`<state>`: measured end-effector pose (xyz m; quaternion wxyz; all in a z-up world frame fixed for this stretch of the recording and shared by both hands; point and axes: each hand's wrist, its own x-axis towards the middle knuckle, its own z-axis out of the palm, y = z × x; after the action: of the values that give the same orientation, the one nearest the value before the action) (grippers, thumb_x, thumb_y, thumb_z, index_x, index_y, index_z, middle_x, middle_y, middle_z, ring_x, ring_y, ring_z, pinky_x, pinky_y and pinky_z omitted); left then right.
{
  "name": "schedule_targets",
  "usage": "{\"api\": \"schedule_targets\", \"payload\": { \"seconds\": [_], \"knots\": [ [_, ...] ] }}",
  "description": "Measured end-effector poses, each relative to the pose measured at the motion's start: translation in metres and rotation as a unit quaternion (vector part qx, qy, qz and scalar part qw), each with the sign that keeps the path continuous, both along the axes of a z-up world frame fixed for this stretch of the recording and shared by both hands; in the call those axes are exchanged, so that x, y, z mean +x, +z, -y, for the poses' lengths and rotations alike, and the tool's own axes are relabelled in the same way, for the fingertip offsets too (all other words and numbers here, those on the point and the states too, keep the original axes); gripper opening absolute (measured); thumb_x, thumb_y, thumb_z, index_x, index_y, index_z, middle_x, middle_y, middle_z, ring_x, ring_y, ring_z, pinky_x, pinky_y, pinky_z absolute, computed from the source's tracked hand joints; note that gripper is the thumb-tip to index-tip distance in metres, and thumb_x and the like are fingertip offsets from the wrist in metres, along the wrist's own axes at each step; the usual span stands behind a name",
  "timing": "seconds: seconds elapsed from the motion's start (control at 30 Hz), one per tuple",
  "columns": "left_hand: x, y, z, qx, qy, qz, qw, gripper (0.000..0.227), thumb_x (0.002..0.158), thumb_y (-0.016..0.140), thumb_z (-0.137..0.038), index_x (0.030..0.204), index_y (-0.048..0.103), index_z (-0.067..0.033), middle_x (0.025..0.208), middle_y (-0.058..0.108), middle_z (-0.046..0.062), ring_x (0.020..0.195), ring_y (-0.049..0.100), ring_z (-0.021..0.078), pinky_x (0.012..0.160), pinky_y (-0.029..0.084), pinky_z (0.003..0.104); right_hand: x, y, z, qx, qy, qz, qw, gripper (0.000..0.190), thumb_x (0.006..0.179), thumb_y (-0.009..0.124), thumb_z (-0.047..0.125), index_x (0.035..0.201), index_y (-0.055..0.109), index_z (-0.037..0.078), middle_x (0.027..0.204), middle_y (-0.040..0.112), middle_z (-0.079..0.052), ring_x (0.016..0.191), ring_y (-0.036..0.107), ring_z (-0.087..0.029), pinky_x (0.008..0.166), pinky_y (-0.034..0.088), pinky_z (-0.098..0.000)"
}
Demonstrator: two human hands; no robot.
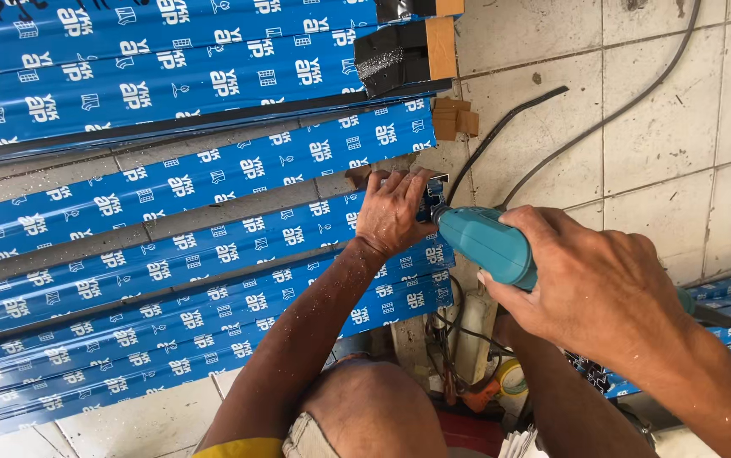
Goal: The person uses a teal corded drill to make holes in the ends of blue-wrapped metal profiles. They hold the profiles steady with one hand while operating the drill with the other, then remove the drill and adjust the profile.
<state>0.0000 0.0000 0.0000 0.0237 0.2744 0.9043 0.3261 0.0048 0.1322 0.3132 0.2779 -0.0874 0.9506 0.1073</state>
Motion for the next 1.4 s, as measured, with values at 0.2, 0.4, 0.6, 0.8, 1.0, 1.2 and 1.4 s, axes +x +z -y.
{"api": "schedule_targets", "payload": {
  "seconds": [0.2,0.4,0.6,0.8,1.0,1.2,1.4],
  "knots": [
    [0.0,-0.001,0.0,0.003,0.001,-0.018,1.0,0.085,0.078,0.08,-0.06,0.139,0.054,-0.0074,0.128,0.07,0.014,0.112,0.065,0.033,0.097,0.042,0.055,0.0,-0.001,-0.004,-0.008,0.005,-0.009,1.0,0.065,0.076,0.075,0.06,0.125,0.057,0.023,0.11,0.074,0.006,0.067,0.076,-0.035,0.053,0.062,-0.0583],
    [0.0,0.001,0.001,-0.003,-0.007,0.006,1.0,0.086,0.077,0.08,-0.059,0.14,0.053,-0.0074,0.128,0.07,0.014,0.113,0.064,0.0333,0.101,0.039,0.056,0.001,-0.003,-0.005,-0.011,0.001,-0.001,1.0,0.069,0.075,0.075,0.062,0.129,0.054,0.023,0.112,0.073,0.005,0.07,0.077,-0.035,0.054,0.063,-0.0576],
    [0.001,0.005,0.001,-0.002,-0.001,-0.013,1.0,0.085,0.077,0.08,-0.059,0.139,0.054,-0.0078,0.119,0.073,0.013,0.11,0.066,0.0323,0.099,0.04,0.053,-0.001,-0.007,-0.007,-0.013,0.007,0.002,1.0,0.068,0.076,0.074,0.063,0.128,0.056,0.024,0.11,0.074,0.004,0.069,0.078,-0.032,0.052,0.063,-0.0561],
    [-0.004,0.009,0.004,0.007,-0.002,-0.043,0.999,0.084,0.08,0.076,-0.066,0.135,0.056,-0.007,0.12,0.073,0.013,0.108,0.067,0.0332,0.094,0.042,0.052,-0.004,-0.015,-0.012,-0.035,0.02,-0.021,0.999,0.067,0.077,0.073,0.064,0.128,0.055,0.023,0.107,0.073,0.003,0.067,0.076,-0.033,0.052,0.063,-0.0551],
    [0.0,0.006,0.004,0.014,-0.004,-0.015,1.0,0.096,0.075,0.077,-0.075,0.136,0.053,-0.0045,0.13,0.069,0.019,0.113,0.066,0.036,0.095,0.044,0.055,0.014,0.025,-0.034,-0.044,0.038,0.027,0.998,0.073,0.083,0.066,0.068,0.136,0.049,0.021,0.107,0.073,-0.003,0.047,0.078,-0.019,0.038,0.069,-0.0358],
    [-0.005,0.021,0.0,0.019,-0.013,-0.004,1.0,0.08,0.074,0.086,-0.052,0.134,0.055,-0.0095,0.124,0.071,0.012,0.109,0.067,0.0319,0.089,0.041,0.049,0.074,0.036,-0.093,-0.273,-0.132,-0.216,0.928,0.068,0.061,0.094,0.028,0.116,0.069,-0.005,0.113,0.075,-0.022,0.088,0.075,-0.03,0.079,0.061,-0.0371],
    [-0.004,0.02,-0.006,0.001,-0.008,-0.053,0.999,0.081,0.067,0.094,-0.042,0.13,0.06,-0.0042,0.12,0.074,0.014,0.103,0.07,0.0321,0.086,0.044,0.048,0.128,-0.001,-0.153,-0.23,-0.323,-0.212,0.893,0.074,0.066,0.091,0.022,0.131,0.067,-0.004,0.122,0.072,-0.02,0.106,0.071,-0.03,0.092,0.056,-0.0411]
  ]
}}
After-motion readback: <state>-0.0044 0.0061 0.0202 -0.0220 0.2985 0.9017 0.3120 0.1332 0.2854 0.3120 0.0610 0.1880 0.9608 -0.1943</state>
